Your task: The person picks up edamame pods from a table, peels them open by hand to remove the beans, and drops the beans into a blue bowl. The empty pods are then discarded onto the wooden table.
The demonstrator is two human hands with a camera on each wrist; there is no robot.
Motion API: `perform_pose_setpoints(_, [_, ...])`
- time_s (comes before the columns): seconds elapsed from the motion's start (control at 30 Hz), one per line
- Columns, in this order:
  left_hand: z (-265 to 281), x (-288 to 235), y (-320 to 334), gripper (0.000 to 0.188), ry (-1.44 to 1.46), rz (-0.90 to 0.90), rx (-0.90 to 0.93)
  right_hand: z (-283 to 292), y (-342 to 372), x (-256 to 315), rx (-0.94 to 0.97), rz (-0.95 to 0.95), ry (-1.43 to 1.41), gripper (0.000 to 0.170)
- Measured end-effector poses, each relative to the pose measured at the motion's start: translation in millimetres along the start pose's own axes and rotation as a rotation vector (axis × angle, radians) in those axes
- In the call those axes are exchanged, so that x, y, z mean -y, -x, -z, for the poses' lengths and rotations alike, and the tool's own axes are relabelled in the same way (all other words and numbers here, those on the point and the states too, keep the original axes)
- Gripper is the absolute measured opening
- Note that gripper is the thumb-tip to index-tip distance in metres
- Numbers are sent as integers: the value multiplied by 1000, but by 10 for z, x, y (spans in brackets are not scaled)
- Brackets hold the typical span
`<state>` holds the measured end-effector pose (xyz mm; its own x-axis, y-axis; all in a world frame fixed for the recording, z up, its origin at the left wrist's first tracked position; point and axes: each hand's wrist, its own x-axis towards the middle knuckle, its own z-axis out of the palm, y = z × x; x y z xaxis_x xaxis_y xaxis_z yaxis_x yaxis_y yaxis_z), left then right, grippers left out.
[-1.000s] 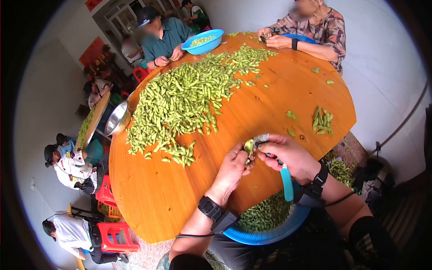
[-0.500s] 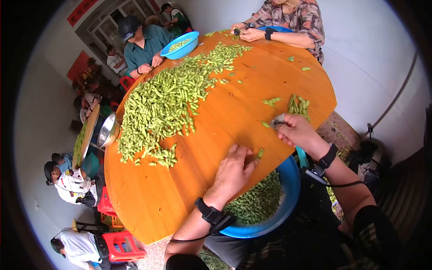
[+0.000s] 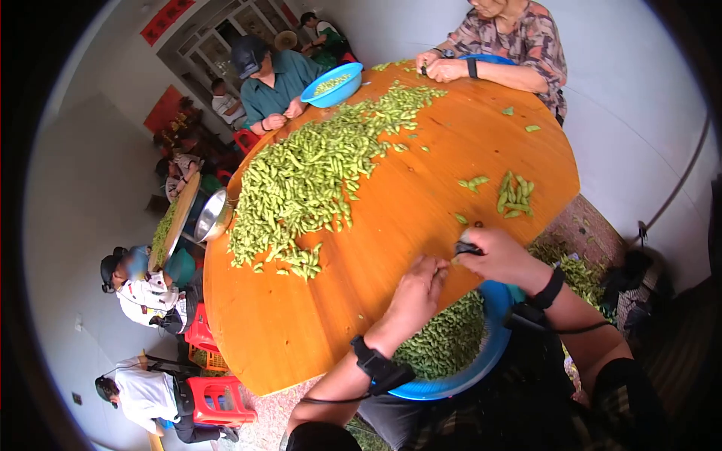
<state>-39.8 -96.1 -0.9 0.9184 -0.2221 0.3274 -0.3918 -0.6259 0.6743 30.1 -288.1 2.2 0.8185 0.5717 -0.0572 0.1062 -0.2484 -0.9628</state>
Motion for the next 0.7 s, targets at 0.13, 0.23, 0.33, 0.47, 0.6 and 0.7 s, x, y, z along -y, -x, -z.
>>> perform_pose_setpoints(0.13, [294, -353, 367, 17, 41, 162, 365, 434, -215, -426, -536, 439, 395, 13])
perform_pose_setpoints(0.23, [379, -436, 462, 16, 6, 53, 412, 517, -120, -199, -392, 75, 29, 10])
perform_pose_setpoints(0.33, [645, -330, 192, 8, -63, 211, 306, 516, -143, -312, -344, 50, -51, 10])
perform_pose_setpoints(0.47, [985, 548, -598, 18, -424, 379, -232, 506, -84, -229, -355, 9, -118, 11])
perform_pose_setpoints(0.6, [1044, 1302, -1026, 22, -790, 449, -251, 520, -56, -188, -356, -20, -103, 12])
perform_pose_setpoints(0.7, [958, 1309, -1013, 19, -766, 457, -249, 515, -43, -198, -358, 11, -105, 12])
